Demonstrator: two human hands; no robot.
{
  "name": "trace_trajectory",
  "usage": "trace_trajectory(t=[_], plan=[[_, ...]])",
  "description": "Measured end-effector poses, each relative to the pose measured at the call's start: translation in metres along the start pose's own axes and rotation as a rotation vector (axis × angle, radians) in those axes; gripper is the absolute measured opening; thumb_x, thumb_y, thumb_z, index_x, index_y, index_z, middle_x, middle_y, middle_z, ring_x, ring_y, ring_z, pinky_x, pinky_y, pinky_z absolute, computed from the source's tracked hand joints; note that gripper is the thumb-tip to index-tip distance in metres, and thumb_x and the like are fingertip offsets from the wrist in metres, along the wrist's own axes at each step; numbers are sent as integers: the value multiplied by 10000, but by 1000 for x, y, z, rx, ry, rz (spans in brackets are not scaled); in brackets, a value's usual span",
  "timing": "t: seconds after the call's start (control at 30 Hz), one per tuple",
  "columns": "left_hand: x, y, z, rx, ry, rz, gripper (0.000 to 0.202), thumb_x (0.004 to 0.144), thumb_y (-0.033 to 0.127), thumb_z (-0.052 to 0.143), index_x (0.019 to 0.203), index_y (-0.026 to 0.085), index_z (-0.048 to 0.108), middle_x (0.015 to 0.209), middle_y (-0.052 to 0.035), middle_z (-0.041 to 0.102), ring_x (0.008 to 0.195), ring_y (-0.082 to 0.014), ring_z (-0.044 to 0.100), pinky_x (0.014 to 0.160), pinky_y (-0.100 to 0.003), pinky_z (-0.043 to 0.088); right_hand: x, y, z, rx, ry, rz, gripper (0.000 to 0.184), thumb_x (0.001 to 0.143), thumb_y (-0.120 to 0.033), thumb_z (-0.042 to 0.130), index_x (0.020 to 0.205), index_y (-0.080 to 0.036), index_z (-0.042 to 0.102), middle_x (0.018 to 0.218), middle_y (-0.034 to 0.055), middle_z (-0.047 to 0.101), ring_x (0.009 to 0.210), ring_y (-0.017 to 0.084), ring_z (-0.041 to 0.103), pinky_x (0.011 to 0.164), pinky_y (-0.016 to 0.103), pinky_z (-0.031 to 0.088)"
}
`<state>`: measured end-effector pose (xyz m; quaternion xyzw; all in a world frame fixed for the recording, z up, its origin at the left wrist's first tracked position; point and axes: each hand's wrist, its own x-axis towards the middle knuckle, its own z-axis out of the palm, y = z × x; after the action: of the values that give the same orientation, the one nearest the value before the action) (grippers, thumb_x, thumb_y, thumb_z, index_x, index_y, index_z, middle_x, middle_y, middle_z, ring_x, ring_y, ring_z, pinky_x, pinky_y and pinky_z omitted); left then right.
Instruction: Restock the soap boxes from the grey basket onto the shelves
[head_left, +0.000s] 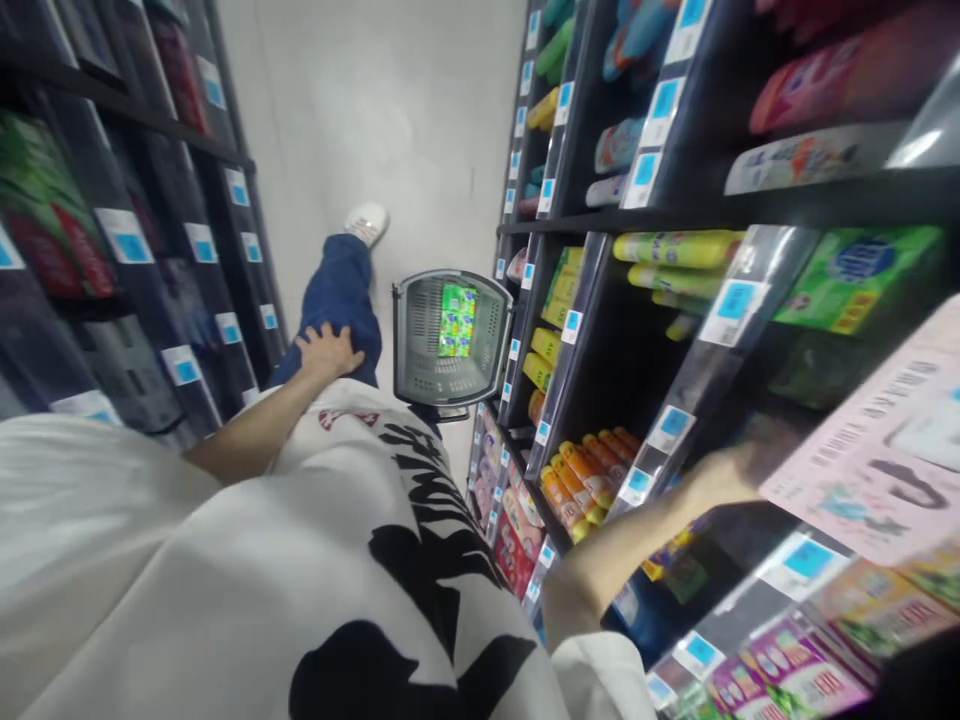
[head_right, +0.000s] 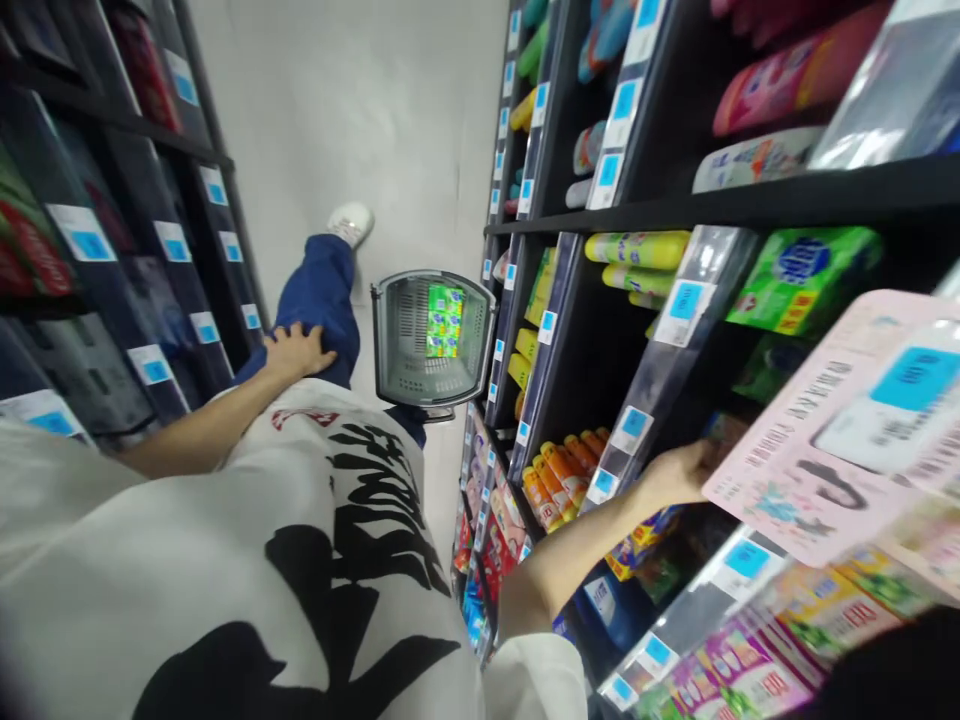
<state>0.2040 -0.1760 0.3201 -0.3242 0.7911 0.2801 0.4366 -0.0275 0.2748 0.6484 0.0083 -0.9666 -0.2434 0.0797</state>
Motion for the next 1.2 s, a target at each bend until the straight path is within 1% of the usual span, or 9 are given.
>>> trace_trajectory(t=[0.1, 0.2, 0.33, 0.47, 0.6, 0.73, 0.9, 1.0, 1.2], plan=[[10, 5, 4, 55, -45, -89, 541, 878, 226, 682, 1269, -127, 558, 1604, -321, 342, 1513, -463, 232, 1139, -736, 200, -69, -21, 11, 241, 195, 83, 526, 1043, -283, 226, 1474, -325, 525, 1243, 152, 696, 1289, 381, 610, 1035, 729, 489], [26, 9, 13, 104, -35, -95, 641, 809, 207, 764, 1325, -99, 538, 1618, -365, 257, 1504, -494, 220, 1103, -745, 245, -139, -80, 29, 491, -19, 11, 365, 1010, -255, 353, 1174, -321, 672, 906, 106, 743, 1141, 383, 695, 949, 702, 560], [45, 11, 28, 207, -21, -158, 633, 832, 200, 688, 1365, -99, 521, 1630, -391, 174, 1484, -540, 225, 1058, -698, 310, -200, -197, 86, 822, -281, 331, 396, 1030, -247, 242, 861, -265, 600, 866, 99, 695, 1105, 294, 683, 984, 553, 568], [59, 8, 40, 387, 16, -148, 614, 902, 241, 564, 1453, -23, 497, 1631, -360, 219, 1434, -505, 359, 1011, -648, 356, -249, -272, 160, 973, -634, 318, 342, 1031, -313, 291, 1043, -197, 612, 1122, 141, 707, 1115, 239, 655, 1028, 439, 537], [74, 9, 40, 486, 33, -83, 698, 956, 308, 618, 1593, 139, 389, 1607, -333, 264, 1338, -457, 461, 978, -670, 383, -303, -301, 232, 1019, -855, 322, 463, 925, -383, 457, 1295, -120, 556, 1251, 196, 679, 1146, 276, 648, 995, 446, 547], [94, 22, 26, 681, 5, -78, 658, 1021, 443, 464, 1620, 198, 344, 1581, -313, 298, 1147, -435, 595, 893, -523, 462, -340, -333, 300, 1010, -970, 412, 535, 885, -364, 442, 1345, -107, 529, 1246, 210, 660, 1189, 310, 620, 1062, 515, 494], [114, 31, 9, 762, 77, 0, 636, 1028, 515, 378, 1596, 230, 394, 1515, -246, 419, 885, -317, 708, 743, -398, 514, -340, -395, 387, 980, -999, 481, 616, 902, -339, 413, 1445, -49, 451, 1434, 277, 533, 1408, 364, 451, 1195, 531, 355], [123, 31, 2, 714, 150, 25, 575, 1000, 486, 473, 1531, 267, 481, 1483, -181, 471, 996, -323, 708, 768, -384, 547, -312, -436, 442, 960, -1022, 408, 681, 918, -312, 425, 1523, -9, 352, 1578, 274, 405, 1504, 345, 321, 1243, 503, 286], [142, 35, -5, 588, 220, 16, 435, 916, 392, 614, 1336, 282, 639, 1442, -95, 521, 1044, -305, 700, 781, -396, 592, -224, -518, 549, 843, -940, -79, 644, 964, -290, 474, 1517, 21, 361, 1596, 312, 362, 1523, 360, 263, 1230, 539, 241]])
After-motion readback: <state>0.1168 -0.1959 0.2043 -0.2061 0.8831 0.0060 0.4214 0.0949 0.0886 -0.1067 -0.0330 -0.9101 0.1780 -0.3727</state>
